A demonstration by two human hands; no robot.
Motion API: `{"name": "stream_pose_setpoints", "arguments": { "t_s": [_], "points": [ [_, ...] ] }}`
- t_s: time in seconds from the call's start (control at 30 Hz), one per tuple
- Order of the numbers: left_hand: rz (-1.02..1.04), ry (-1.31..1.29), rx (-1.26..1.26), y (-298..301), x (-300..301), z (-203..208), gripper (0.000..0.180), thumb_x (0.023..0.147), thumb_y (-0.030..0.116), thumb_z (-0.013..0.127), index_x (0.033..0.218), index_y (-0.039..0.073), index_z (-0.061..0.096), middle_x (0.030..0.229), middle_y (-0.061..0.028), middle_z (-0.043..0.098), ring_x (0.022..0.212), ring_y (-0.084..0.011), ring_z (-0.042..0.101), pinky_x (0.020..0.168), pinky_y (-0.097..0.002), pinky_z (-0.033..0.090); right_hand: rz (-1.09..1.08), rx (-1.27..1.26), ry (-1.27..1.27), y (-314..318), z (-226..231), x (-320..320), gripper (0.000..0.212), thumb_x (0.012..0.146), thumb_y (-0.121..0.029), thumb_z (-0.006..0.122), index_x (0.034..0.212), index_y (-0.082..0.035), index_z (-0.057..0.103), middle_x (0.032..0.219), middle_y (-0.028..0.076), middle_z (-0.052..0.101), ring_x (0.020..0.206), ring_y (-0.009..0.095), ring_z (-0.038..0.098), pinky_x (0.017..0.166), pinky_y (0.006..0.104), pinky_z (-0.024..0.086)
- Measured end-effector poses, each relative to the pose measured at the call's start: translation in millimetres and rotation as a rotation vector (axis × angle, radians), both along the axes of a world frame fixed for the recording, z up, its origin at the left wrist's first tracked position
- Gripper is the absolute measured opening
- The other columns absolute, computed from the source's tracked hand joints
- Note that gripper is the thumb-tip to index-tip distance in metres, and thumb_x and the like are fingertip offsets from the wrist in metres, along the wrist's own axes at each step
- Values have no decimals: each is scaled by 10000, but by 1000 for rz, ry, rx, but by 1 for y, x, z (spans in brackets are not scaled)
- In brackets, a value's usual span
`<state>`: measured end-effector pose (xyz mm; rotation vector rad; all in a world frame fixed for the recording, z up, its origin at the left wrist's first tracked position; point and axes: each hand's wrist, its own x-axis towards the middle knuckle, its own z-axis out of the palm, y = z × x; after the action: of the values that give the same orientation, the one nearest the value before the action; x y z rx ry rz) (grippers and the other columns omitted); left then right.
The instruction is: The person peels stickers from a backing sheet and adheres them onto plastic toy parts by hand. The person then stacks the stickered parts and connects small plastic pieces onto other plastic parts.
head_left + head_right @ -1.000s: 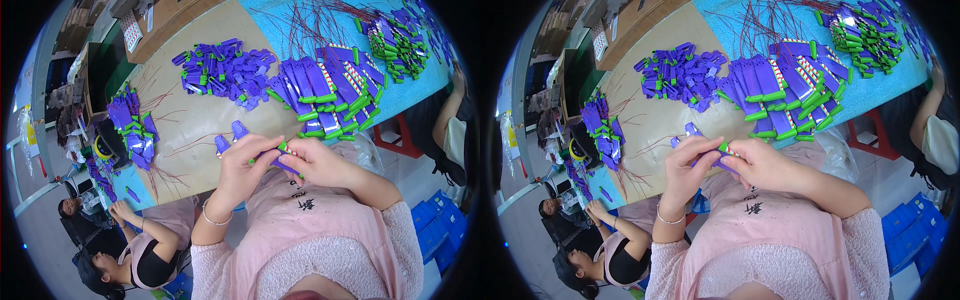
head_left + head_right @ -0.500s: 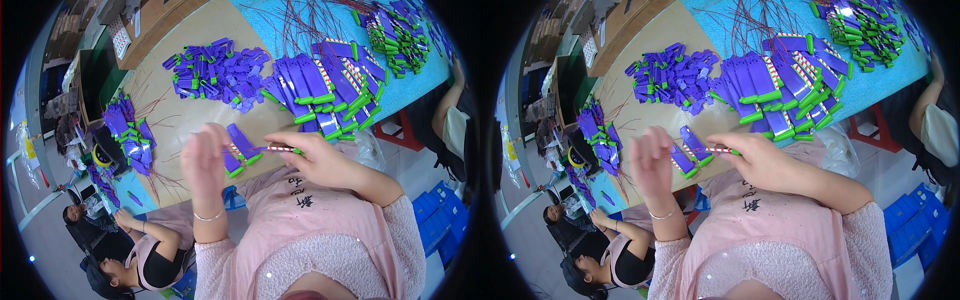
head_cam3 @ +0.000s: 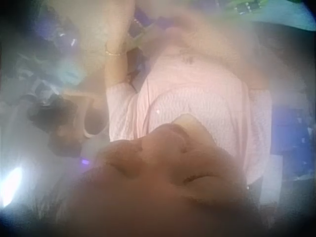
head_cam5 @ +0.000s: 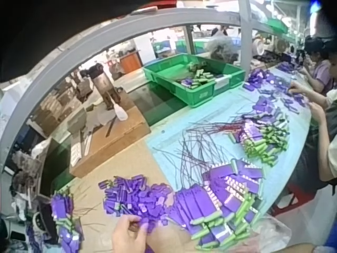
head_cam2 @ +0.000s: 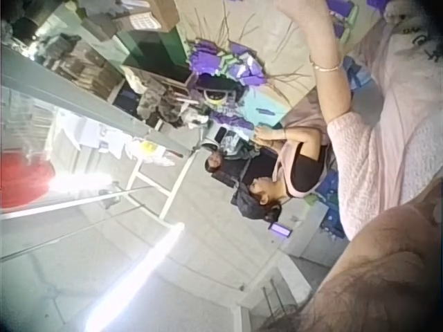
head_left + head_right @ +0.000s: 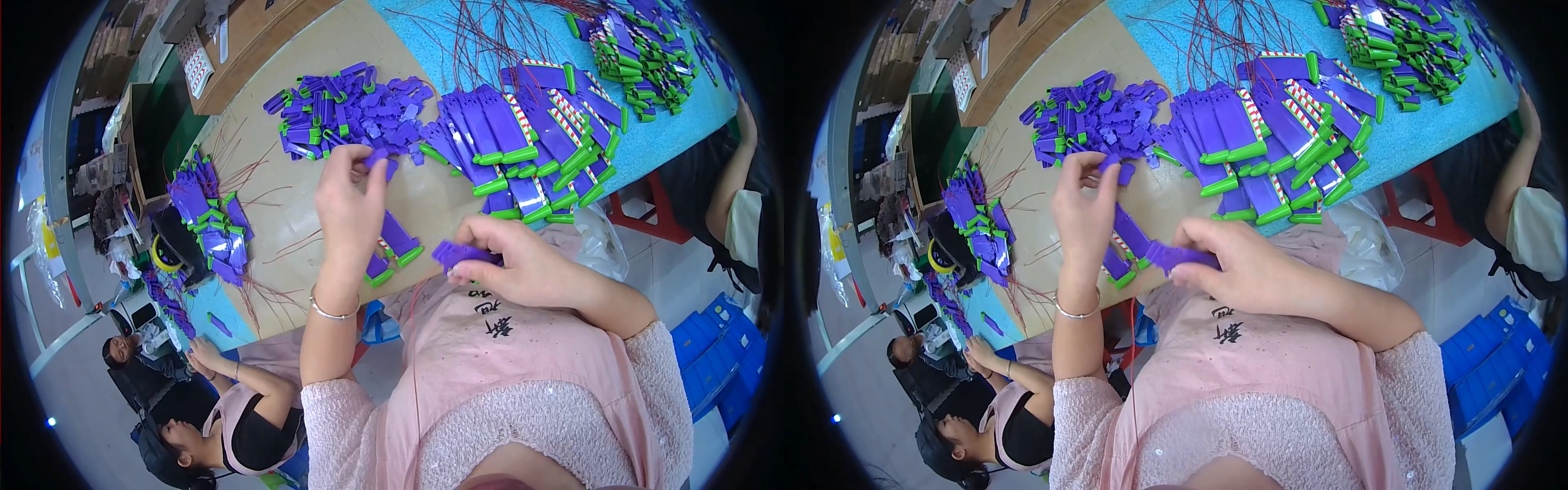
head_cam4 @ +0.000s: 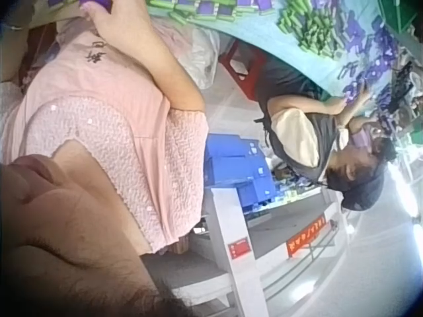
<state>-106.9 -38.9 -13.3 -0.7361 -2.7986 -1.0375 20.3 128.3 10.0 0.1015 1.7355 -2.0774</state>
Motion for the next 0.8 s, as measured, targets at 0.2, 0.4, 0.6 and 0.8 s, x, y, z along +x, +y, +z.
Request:
{"name": "stream_pose_setpoints", "arguments": {
  "t_s": [0.2,0.4,0.6,0.8],
  "points": [
    [-244,-33,159,-11,48,49,237,721,-44,622,953,5,635,743,-82,594,636,-189,542,584,-277,425,-83,-33,-62,-6,-3,-2,74,816,-37,539,834,32,559,718,98,614,640,150,605,570,296,464],
    [-383,-1,146,-9,72,46,376,678,-27,667,1047,-13,593,676,-71,551,586,-209,487,570,-313,397,-103,323,306,-13,0,0,94,742,-68,565,779,18,564,630,166,568,590,311,580,537,384,429],
    [-153,-178,223,-1,78,41,267,702,4,667,960,-1,599,748,-80,583,673,-215,531,629,-317,415,-101,557,484,-11,-1,0,113,740,-109,565,690,-12,534,586,145,544,543,330,547,514,409,418],
    [-279,-396,331,-12,71,28,131,754,42,637,863,1,576,773,-103,587,758,-238,564,693,-311,429,-47,531,414,-10,4,-1,134,741,-142,585,689,-27,541,539,127,514,516,331,534,491,421,401]
  ]
}}
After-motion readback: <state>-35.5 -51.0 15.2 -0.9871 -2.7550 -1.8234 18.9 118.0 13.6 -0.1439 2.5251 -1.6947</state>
